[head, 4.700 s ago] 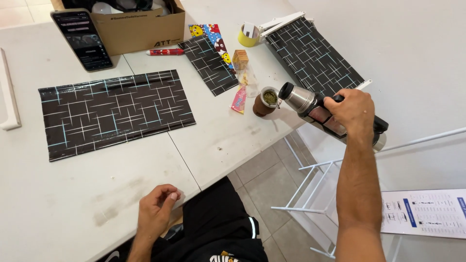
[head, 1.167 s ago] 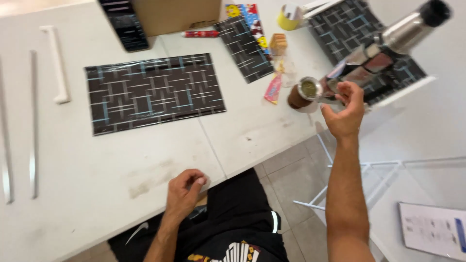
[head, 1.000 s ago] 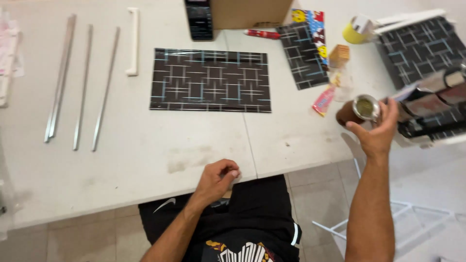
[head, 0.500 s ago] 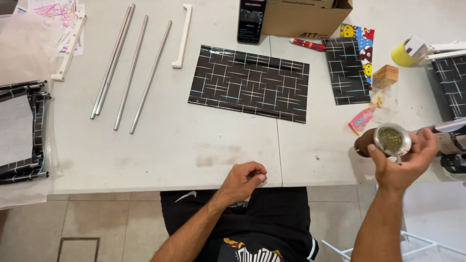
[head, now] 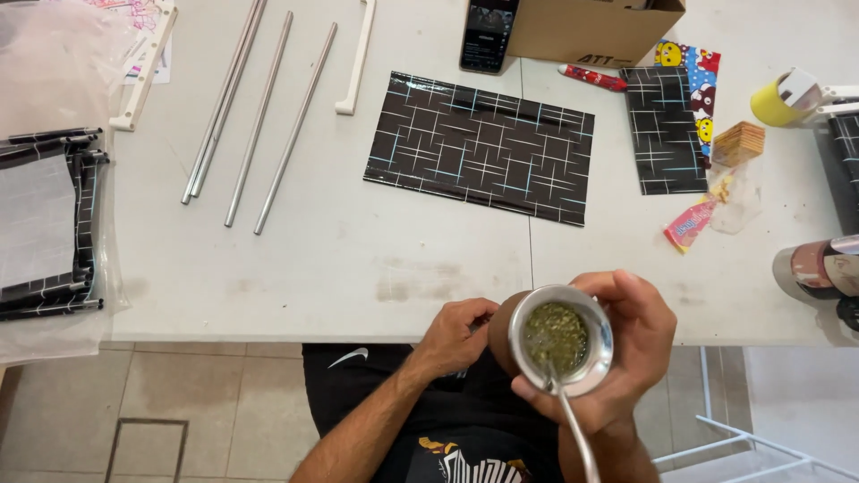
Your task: Assembling a multi-tier shoe rack by inserting support poles into fabric shelves and connecting them to plastic side supports.
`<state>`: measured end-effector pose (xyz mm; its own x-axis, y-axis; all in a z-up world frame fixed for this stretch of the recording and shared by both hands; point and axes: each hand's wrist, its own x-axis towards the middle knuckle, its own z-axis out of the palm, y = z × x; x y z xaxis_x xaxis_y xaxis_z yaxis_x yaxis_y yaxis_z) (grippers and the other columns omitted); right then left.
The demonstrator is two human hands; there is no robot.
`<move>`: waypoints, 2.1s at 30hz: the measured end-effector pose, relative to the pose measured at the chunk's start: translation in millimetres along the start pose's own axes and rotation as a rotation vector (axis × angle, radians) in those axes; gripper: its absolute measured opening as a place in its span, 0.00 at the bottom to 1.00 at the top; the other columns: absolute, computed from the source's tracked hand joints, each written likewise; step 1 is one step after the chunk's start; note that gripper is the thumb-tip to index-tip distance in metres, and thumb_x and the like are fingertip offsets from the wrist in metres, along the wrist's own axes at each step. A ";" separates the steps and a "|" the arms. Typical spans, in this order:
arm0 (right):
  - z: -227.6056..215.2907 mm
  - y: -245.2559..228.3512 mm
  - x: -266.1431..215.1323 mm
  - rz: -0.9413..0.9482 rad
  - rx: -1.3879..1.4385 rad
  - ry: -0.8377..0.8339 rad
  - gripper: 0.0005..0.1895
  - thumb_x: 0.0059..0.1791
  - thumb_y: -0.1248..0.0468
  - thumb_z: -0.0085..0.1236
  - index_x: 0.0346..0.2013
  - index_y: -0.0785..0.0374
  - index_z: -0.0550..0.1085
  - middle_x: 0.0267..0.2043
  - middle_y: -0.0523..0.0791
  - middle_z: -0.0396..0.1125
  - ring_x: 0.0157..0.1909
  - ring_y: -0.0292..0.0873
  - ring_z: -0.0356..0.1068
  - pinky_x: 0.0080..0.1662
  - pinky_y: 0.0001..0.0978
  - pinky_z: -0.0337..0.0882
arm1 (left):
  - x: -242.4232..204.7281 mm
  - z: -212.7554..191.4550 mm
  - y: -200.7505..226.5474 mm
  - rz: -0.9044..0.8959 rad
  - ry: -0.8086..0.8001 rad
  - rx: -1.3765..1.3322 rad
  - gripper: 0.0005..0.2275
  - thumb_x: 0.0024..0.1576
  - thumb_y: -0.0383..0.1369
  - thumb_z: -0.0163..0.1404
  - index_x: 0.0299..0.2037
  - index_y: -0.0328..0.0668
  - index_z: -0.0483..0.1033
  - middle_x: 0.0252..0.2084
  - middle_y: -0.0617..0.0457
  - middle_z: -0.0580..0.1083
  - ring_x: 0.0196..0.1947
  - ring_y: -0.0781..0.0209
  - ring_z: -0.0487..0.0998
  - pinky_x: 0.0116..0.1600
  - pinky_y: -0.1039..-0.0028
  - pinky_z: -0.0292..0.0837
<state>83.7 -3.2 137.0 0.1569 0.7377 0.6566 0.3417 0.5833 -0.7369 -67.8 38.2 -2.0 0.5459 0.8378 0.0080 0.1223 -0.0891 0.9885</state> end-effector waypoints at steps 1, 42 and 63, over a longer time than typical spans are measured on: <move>3.9 -8.0 2.0 0.002 0.000 -0.002 0.55 0.34 0.49 0.71 0.69 0.63 0.55 0.45 0.51 0.63 0.45 0.42 0.68 0.46 0.31 0.73 | -0.5 -0.3 0.8 -0.002 0.001 -0.002 0.09 0.60 0.29 0.45 0.44 0.39 0.79 0.37 0.54 0.80 0.35 0.62 0.79 0.40 0.73 0.75; 17.1 -31.4 10.4 -0.185 0.094 0.042 0.52 0.35 0.44 0.72 0.66 0.60 0.59 0.43 0.53 0.68 0.43 0.44 0.71 0.47 0.37 0.74 | 2.0 4.1 -15.0 0.083 -0.029 0.065 0.05 0.61 0.28 0.49 0.39 0.43 0.79 0.35 0.55 0.80 0.33 0.63 0.79 0.38 0.73 0.75; 20.4 -33.0 1.6 0.040 0.021 0.060 0.53 0.32 0.45 0.70 0.66 0.59 0.58 0.46 0.52 0.66 0.47 0.45 0.68 0.53 0.38 0.73 | 2.5 2.7 -12.1 0.057 -0.050 0.089 0.10 0.62 0.37 0.48 0.43 0.41 0.79 0.38 0.54 0.80 0.34 0.61 0.80 0.39 0.70 0.75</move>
<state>53.9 -14.3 159.1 0.2251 0.7393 0.6347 0.3146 0.5614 -0.7654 -65.7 40.0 -14.5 0.5942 0.8025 0.0539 0.1622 -0.1852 0.9692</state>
